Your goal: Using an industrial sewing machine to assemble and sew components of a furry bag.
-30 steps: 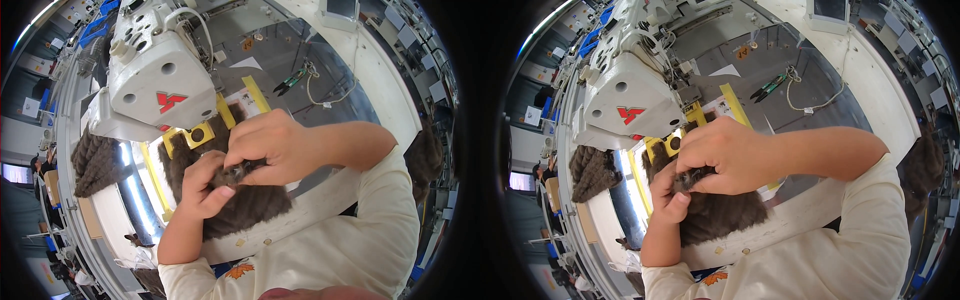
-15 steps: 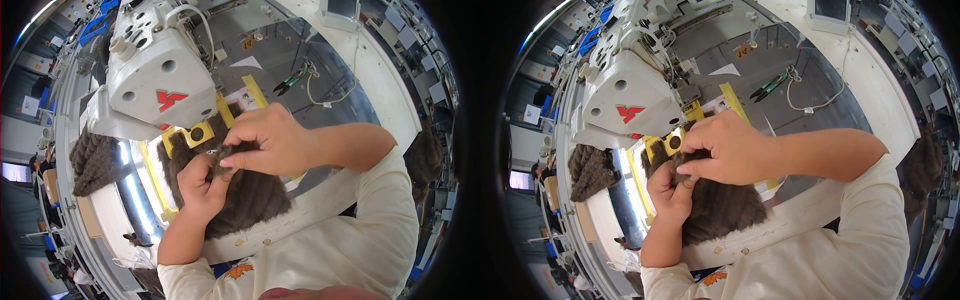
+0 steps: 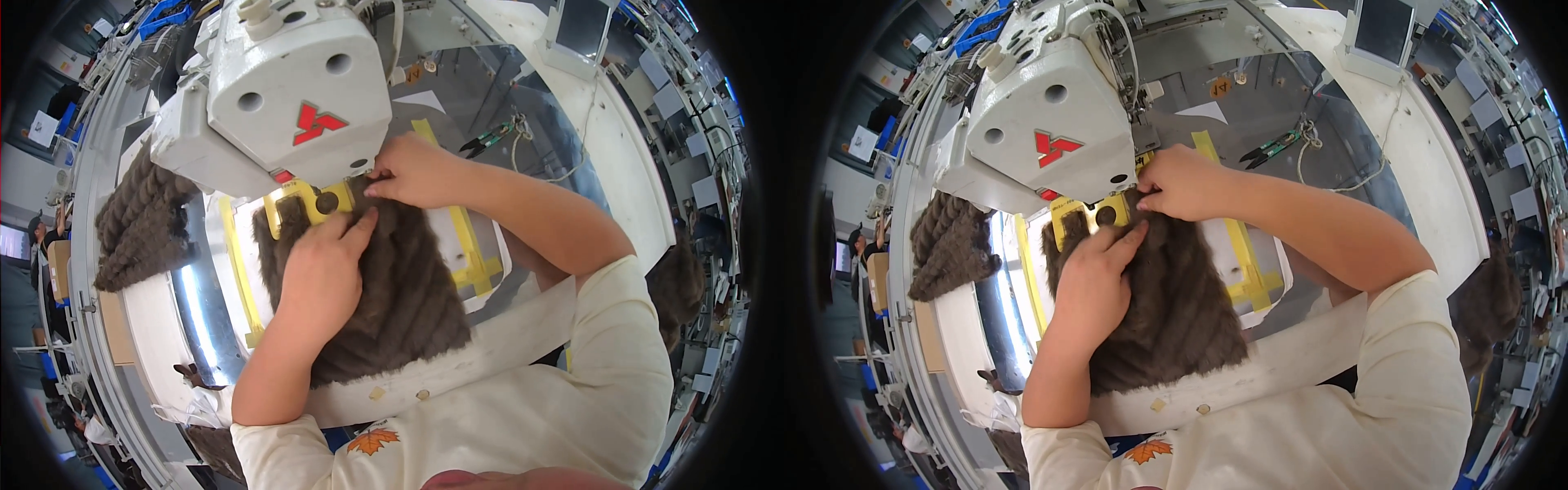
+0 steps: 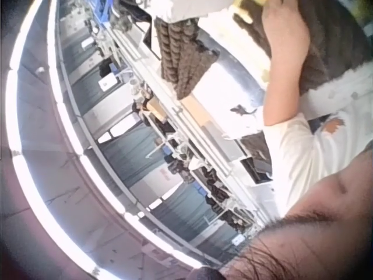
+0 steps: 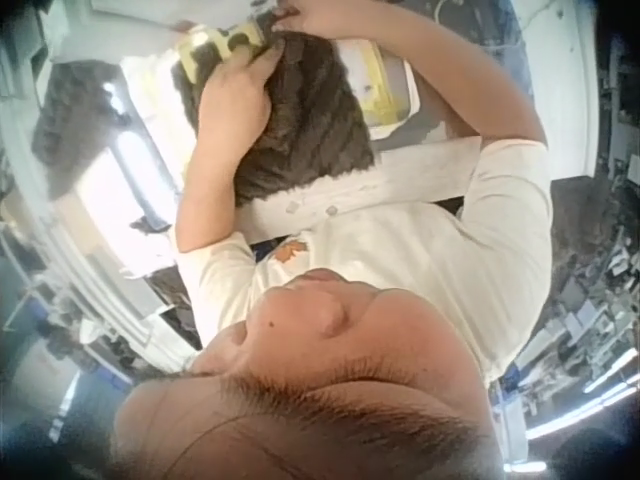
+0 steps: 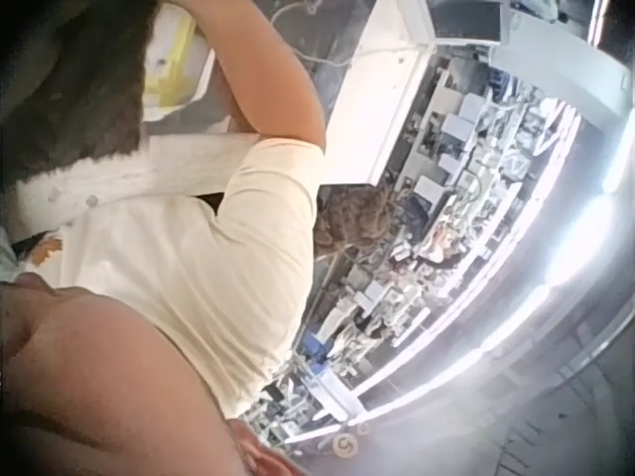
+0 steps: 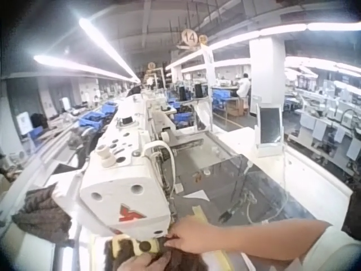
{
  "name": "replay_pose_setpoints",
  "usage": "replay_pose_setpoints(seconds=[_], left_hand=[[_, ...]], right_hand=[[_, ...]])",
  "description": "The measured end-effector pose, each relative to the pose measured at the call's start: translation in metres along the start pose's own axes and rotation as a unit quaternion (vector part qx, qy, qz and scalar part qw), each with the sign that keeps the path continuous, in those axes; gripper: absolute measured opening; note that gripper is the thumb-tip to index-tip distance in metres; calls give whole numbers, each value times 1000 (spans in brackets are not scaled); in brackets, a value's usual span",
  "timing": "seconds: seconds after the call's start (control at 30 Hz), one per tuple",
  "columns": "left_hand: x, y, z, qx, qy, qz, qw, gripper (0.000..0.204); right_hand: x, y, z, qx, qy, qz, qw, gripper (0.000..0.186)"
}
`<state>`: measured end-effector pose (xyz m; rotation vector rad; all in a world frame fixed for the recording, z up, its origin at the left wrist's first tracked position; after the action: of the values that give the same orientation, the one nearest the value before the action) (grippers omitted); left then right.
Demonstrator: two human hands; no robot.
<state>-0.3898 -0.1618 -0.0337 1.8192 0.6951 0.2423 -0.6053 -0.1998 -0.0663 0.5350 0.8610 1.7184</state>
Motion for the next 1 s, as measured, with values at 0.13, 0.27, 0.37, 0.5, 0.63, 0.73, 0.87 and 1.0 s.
replay_pose_setpoints(seconds=[0.13, 0.27, 0.37, 0.5, 0.63, 0.73, 0.87, 1.0], left_hand=[[-2, -7, 9, -84, -32, -26, 996, 54], [-5, -11, 10, -105, -30, -10, 994, 48], [-10, -14, 9, -107, -24, -11, 994, 51], [-19, -18, 22, -168, -57, -21, 984, 37], [-28, -22, 26, -201, -100, -51, 973, 23], [-26, -26, 26, -232, -93, -96, 963, 13], [-34, -27, 24, -217, -87, -115, 966, 7], [-31, -31, 28, -218, -79, -116, 966, 8]], right_hand=[[-12, -5, 0, 7, -41, -23, 999, 36], [-10, -6, -9, 18, -100, -57, 993, 42], [-14, -10, -18, 61, -57, -121, 989, 46], [-17, 3, -1, 52, -127, -45, 990, 45], [-13, 11, -1, 46, -153, -40, 986, 50], [-19, 12, -6, -9, -128, -43, 991, 54], [-20, 12, -26, -63, -127, -11, 990, 41], [-21, 5, -32, -199, -166, -20, 966, 35]])
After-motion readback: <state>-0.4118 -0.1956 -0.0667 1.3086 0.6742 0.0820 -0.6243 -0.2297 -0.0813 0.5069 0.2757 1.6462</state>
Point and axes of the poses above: each hand's wrist, its own x-axis away from the middle knuckle, its own y-axis out of the back of the hand, z = x × y, the point moved 2 cm from there along -x, towards the middle knuckle, and after that the axes turned 3 degrees about -y, right-handed, at the moved point
